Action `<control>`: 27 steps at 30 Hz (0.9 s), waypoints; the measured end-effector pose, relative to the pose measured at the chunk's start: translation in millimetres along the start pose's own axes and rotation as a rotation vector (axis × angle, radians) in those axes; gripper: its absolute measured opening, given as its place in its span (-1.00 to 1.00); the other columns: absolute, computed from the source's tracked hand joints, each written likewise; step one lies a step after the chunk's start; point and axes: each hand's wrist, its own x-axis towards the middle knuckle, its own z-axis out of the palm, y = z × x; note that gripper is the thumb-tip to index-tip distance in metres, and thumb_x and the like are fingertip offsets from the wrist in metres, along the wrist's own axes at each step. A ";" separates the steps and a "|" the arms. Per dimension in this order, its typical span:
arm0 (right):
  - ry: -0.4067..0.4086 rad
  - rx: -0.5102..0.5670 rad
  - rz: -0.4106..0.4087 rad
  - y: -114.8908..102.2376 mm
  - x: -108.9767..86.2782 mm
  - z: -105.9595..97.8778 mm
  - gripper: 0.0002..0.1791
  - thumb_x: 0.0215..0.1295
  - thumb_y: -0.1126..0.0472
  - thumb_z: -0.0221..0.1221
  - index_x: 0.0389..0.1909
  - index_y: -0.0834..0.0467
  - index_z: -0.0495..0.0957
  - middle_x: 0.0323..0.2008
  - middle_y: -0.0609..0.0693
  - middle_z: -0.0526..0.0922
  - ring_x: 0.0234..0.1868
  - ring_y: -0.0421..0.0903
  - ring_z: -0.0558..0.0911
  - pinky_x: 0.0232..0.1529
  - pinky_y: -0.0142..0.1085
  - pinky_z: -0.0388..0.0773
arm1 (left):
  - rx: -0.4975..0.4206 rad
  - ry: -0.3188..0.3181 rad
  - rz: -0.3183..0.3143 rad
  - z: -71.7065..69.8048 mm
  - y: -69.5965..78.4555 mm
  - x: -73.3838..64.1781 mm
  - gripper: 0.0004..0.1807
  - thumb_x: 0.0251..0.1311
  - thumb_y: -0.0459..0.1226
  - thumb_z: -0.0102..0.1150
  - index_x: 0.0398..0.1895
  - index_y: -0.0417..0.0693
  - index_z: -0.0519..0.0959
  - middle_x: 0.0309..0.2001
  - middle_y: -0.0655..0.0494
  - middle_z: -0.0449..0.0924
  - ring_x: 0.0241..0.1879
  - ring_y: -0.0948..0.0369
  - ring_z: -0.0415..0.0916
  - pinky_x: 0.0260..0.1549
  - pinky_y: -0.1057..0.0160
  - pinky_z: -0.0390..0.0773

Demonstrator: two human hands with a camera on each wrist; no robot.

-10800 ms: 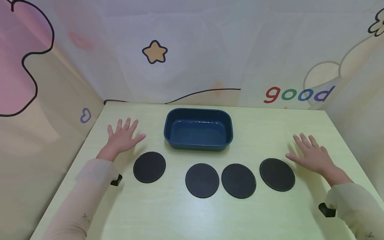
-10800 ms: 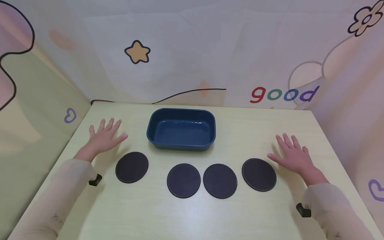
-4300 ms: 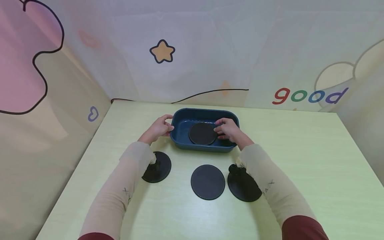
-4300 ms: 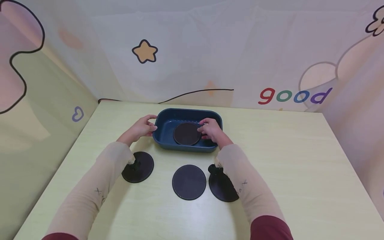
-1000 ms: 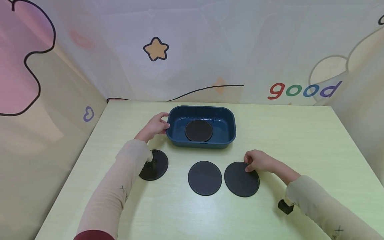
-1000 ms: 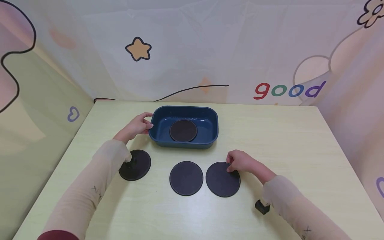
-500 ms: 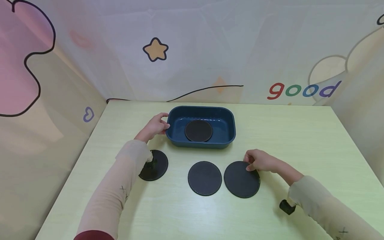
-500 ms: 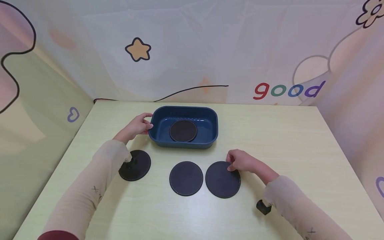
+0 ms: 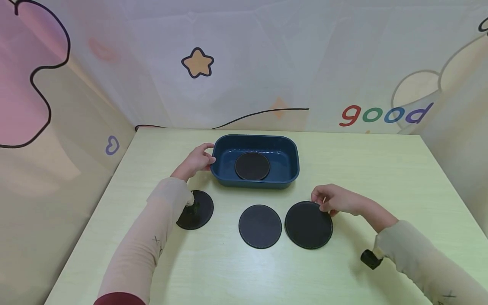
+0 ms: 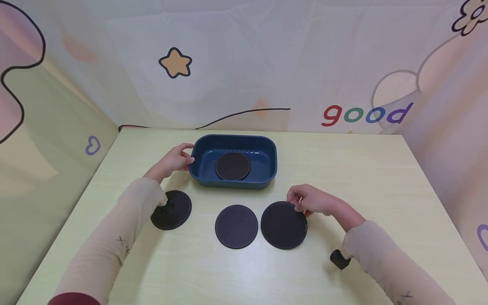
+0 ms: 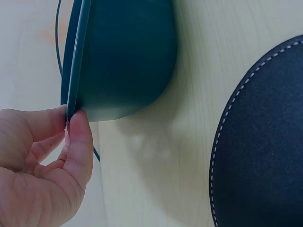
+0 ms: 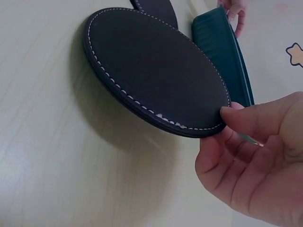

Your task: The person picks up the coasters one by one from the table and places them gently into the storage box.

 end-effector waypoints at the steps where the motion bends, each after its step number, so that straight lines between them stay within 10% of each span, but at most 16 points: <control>1: -0.003 0.009 -0.002 -0.8 -0.4 -1.5 -0.82 0.09 0.49 -0.04 -0.27 0.27 0.34 -0.42 0.07 0.33 -0.43 -0.05 0.39 -0.49 -0.28 0.42 | -0.002 0.001 0.001 -0.1 0.0 -0.1 -0.44 0.24 -0.38 -0.10 0.30 0.00 0.07 -0.14 -0.09 0.35 -0.25 0.12 0.40 -0.15 0.20 0.52; 27: 0.173 0.280 -0.160 -57.4 18.4 -40.6 -0.82 0.18 0.42 -0.01 -0.18 0.27 0.30 -0.41 -0.06 0.42 -0.44 -0.17 0.46 -0.39 -0.31 0.51 | -0.015 -0.002 0.010 -1.7 -1.7 1.4 -0.44 0.23 -0.39 -0.09 0.29 -0.01 0.08 -0.14 -0.10 0.35 -0.23 0.12 0.41 -0.14 0.19 0.52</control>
